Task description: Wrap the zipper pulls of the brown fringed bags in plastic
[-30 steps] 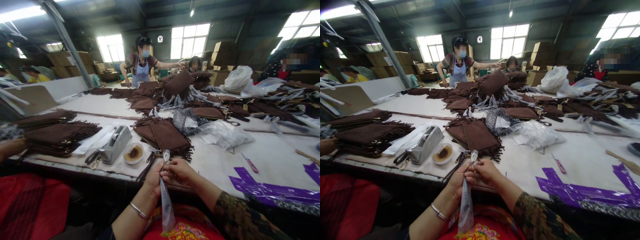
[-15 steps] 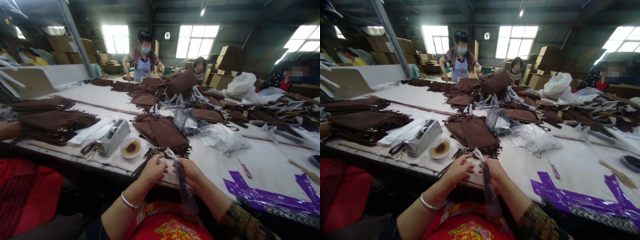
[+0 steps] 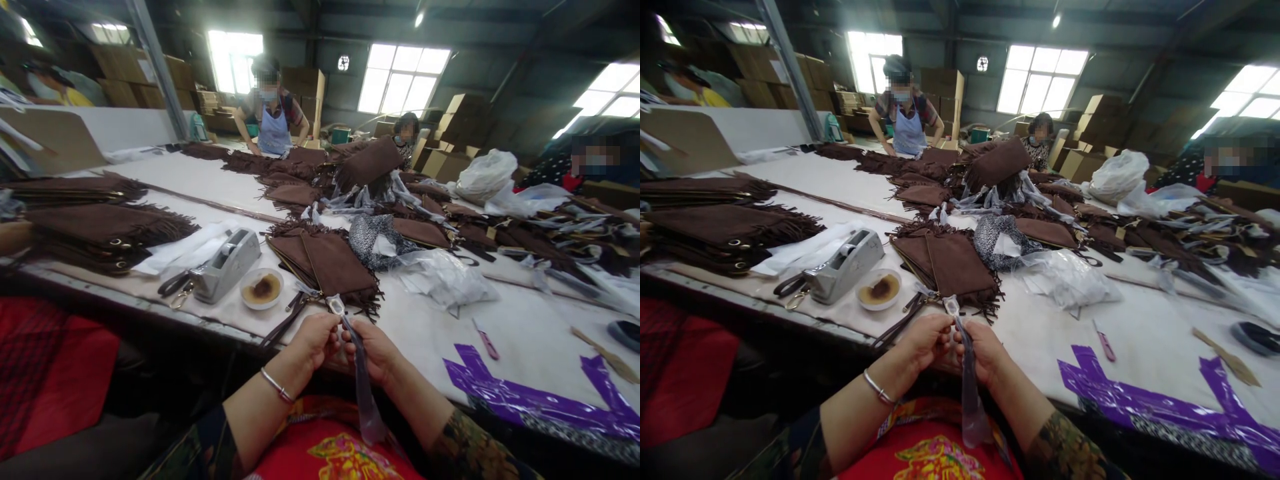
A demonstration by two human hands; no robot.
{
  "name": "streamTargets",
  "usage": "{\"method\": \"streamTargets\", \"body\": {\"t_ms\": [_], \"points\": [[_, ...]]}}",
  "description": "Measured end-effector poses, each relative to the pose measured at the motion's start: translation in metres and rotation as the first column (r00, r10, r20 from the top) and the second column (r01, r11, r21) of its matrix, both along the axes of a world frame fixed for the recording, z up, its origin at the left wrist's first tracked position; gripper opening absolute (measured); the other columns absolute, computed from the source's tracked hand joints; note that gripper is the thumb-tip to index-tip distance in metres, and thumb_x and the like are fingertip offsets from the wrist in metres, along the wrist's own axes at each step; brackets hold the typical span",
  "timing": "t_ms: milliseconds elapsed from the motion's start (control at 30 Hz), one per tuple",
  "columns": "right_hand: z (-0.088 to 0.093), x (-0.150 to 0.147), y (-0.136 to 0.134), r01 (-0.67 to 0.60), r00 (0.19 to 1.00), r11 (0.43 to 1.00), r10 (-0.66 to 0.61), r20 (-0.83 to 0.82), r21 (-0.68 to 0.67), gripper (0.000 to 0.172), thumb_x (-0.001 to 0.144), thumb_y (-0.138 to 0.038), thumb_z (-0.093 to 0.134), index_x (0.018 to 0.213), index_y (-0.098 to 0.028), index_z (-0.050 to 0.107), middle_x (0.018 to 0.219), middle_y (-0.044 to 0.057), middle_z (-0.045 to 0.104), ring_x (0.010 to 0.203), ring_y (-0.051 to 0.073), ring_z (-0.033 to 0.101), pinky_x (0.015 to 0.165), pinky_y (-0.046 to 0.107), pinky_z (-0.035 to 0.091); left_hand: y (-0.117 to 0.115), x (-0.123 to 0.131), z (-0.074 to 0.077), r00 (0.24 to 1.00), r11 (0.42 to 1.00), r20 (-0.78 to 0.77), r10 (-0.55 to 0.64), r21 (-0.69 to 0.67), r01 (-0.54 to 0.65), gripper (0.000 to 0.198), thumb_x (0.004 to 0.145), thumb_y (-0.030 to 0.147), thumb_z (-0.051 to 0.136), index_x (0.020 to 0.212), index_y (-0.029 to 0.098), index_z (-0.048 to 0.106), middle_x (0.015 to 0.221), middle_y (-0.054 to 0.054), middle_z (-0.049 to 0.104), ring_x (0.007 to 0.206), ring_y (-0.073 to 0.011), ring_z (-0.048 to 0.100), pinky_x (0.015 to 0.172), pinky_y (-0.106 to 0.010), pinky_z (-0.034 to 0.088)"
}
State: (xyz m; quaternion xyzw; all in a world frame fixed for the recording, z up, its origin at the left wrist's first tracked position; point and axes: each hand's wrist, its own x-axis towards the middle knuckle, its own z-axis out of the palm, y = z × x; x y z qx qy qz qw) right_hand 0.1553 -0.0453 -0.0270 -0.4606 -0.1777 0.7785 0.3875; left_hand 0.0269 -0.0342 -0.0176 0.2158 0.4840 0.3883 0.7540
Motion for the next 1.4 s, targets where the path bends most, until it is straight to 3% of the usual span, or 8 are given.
{"method": "streamTargets", "body": {"t_ms": [400, 633, 733, 867, 1000, 1167, 1300, 1400], "points": [[0.005, 0.013, 0.003, -0.239, 0.830, 0.933, 0.051, 0.555, 0.270, 0.031, 0.076, -0.045, 0.066, 0.078, -0.016, 0.056, 0.061, 0.000, 0.065, 0.039, 0.008, 0.051, 0.036, 0.017, 0.032, 0.010, -0.015, -0.011, 0.847, 0.906, -0.530, 0.030, 0.372, 0.201, 0.016, 0.071, 0.031, 0.060, 0.063, 0.018, 0.055, 0.053, 0.005, 0.048, 0.044, -0.0089, 0.044, 0.043, -0.021, 0.036], [0.015, 0.008, 0.000, -0.579, 0.282, 0.733, -0.230, 0.931, 0.356, 0.017, 0.086, -0.030, 0.055, 0.074, -0.018, 0.057, 0.065, 0.003, 0.067, 0.055, 0.014, 0.061, 0.052, 0.023, 0.039, 0.010, -0.014, -0.006, 0.575, 0.668, -0.768, 0.280, 0.586, 0.458, 0.017, 0.075, 0.021, 0.053, 0.060, 0.016, 0.062, 0.060, 0.000, 0.061, 0.059, -0.0124, 0.053, 0.060, -0.024, 0.037], [0.015, 0.001, -0.009, -0.733, -0.053, 0.614, -0.483, 0.874, 0.295, 0.014, 0.088, -0.022, 0.053, 0.078, -0.017, 0.061, 0.073, 0.007, 0.068, 0.067, 0.018, 0.062, 0.058, 0.027, 0.036, 0.004, -0.011, -0.007, 0.533, 0.690, -0.778, 0.332, 0.585, 0.425, 0.019, 0.077, 0.020, 0.053, 0.062, 0.016, 0.065, 0.063, -0.002, 0.064, 0.062, -0.0134, 0.054, 0.063, -0.025, 0.037], [0.013, -0.006, -0.017, -0.855, -0.206, 0.495, -0.602, 0.771, 0.158, 0.017, 0.088, -0.010, 0.048, 0.082, -0.016, 0.062, 0.075, 0.009, 0.065, 0.065, 0.019, 0.058, 0.057, 0.030, 0.032, 0.000, -0.009, -0.006, 0.660, 0.789, -0.716, 0.229, 0.534, 0.305, 0.016, 0.075, 0.021, 0.055, 0.063, 0.017, 0.065, 0.059, -0.001, 0.061, 0.055, -0.0129, 0.053, 0.057, -0.024, 0.038], [0.008, -0.012, -0.022, -0.887, -0.216, 0.445, -0.635, 0.742, 0.123, 0.018, 0.088, -0.007, 0.046, 0.084, -0.015, 0.061, 0.074, 0.010, 0.063, 0.066, 0.021, 0.056, 0.060, 0.032, 0.034, 0.000, -0.006, -0.002, 0.878, 0.915, -0.477, 0.042, 0.371, 0.158, 0.018, 0.073, 0.030, 0.061, 0.062, 0.017, 0.061, 0.049, 0.002, 0.052, 0.043, -0.0106, 0.046, 0.043, -0.021, 0.034], [0.005, -0.018, -0.033, -0.868, -0.157, 0.469, -0.575, 0.803, 0.166, 0.017, 0.085, -0.006, 0.049, 0.093, -0.013, 0.062, 0.081, 0.013, 0.065, 0.073, 0.023, 0.059, 0.066, 0.035, 0.040, 0.008, -0.007, -0.002, 0.846, 0.937, -0.529, 0.072, 0.326, 0.125, 0.029, 0.069, 0.034, 0.070, 0.051, 0.016, 0.057, 0.043, 0.002, 0.049, 0.041, -0.0088, 0.043, 0.041, -0.020, 0.030], [0.013, -0.005, -0.028, -0.673, 0.277, 0.614, -0.309, 0.910, 0.413, 0.034, 0.086, -0.026, 0.058, 0.118, -0.015, 0.057, 0.096, 0.010, 0.068, 0.082, 0.022, 0.062, 0.072, 0.032, 0.045, 0.014, -0.012, -0.010, 0.873, 0.933, -0.486, 0.044, 0.332, 0.138, 0.025, 0.071, 0.035, 0.067, 0.057, 0.016, 0.058, 0.044, 0.002, 0.050, 0.039, -0.0099, 0.044, 0.040, -0.020, 0.030], [0.018, 0.005, -0.017, -0.478, 0.643, 0.767, -0.026, 0.766, 0.427, 0.033, 0.088, -0.044, 0.052, 0.098, -0.015, 0.066, 0.080, 0.006, 0.068, 0.066, 0.017, 0.060, 0.061, 0.027, 0.043, 0.016, -0.011, -0.014, 0.975, 0.965, -0.222, 0.005, 0.257, 0.054, 0.029, 0.071, 0.040, 0.068, 0.061, 0.018, 0.052, 0.044, 0.005, 0.047, 0.038, -0.0080, 0.040, 0.040, -0.020, 0.032]]}}
